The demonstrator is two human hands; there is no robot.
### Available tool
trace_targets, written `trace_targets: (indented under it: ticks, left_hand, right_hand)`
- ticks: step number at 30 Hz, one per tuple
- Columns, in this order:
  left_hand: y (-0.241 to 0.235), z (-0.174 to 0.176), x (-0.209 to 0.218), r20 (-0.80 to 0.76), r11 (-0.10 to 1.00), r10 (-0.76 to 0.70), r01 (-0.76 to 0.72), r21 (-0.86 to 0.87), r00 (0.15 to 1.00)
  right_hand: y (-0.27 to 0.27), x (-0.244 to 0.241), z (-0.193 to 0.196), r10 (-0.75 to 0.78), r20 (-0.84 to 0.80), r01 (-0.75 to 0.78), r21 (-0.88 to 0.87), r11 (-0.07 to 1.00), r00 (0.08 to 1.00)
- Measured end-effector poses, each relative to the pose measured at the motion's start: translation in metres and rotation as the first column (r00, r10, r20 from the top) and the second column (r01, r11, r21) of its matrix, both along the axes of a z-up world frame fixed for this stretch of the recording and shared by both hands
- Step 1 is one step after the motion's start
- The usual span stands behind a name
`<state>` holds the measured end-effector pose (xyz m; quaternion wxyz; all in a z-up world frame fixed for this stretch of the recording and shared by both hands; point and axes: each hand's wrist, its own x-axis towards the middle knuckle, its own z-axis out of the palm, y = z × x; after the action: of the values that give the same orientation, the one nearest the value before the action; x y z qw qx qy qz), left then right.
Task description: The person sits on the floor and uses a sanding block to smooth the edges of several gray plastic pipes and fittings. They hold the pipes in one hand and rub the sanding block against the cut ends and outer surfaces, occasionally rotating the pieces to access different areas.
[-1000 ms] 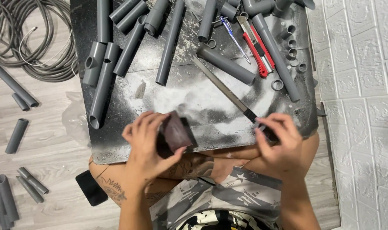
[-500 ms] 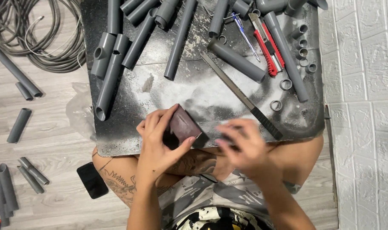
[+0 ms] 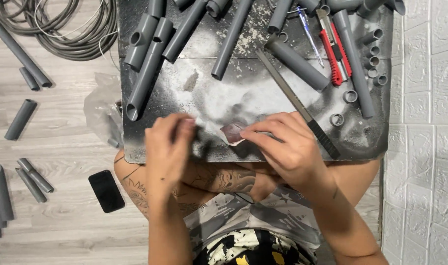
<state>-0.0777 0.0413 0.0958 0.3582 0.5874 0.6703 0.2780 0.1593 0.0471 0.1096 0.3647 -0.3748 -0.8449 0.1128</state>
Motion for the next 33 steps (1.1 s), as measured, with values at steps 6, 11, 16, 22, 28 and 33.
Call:
trace_targets:
  ticks: [6, 11, 16, 22, 28, 33]
  left_hand:
    - [-0.013, -0.002, -0.025, 0.089, 0.967, 0.061, -0.081, 0.242, 0.994]
    - [-0.019, -0.013, -0.026, 0.08, 0.913, 0.075, -0.101, 0.395, 0.994]
    - [-0.023, -0.036, -0.031, 0.087, 0.906, 0.208, -0.225, 0.359, 0.974]
    - [-0.029, -0.038, -0.01, 0.203, 0.857, -0.136, 0.012, 0.516, 0.97]
    - [-0.051, -0.072, 0.047, 0.109, 0.747, -0.452, 0.31, 0.588, 0.885]
    - [-0.054, -0.063, 0.084, -0.17, 0.618, -0.318, 0.339, 0.709, 0.933]
  right_hand:
    - [0.005, -0.01, -0.007, 0.016, 0.127, -0.027, 0.08, 0.996, 0.992]
    - [0.003, -0.01, -0.018, 0.003, 0.172, -0.006, 0.017, 1.0, 0.985]
    - [-0.005, -0.01, -0.009, -0.003, 0.14, 0.004, -0.007, 1.0, 0.99]
    - [-0.016, 0.015, -0.012, 0.023, 0.017, -0.021, -0.082, 0.996, 1.0]
    - [-0.042, 0.059, -0.044, -0.085, -0.261, 0.01, -0.276, 0.961, 0.961]
    - [-0.04, 0.084, -0.049, 0.041, 0.039, -0.043, 0.032, 0.999, 0.998]
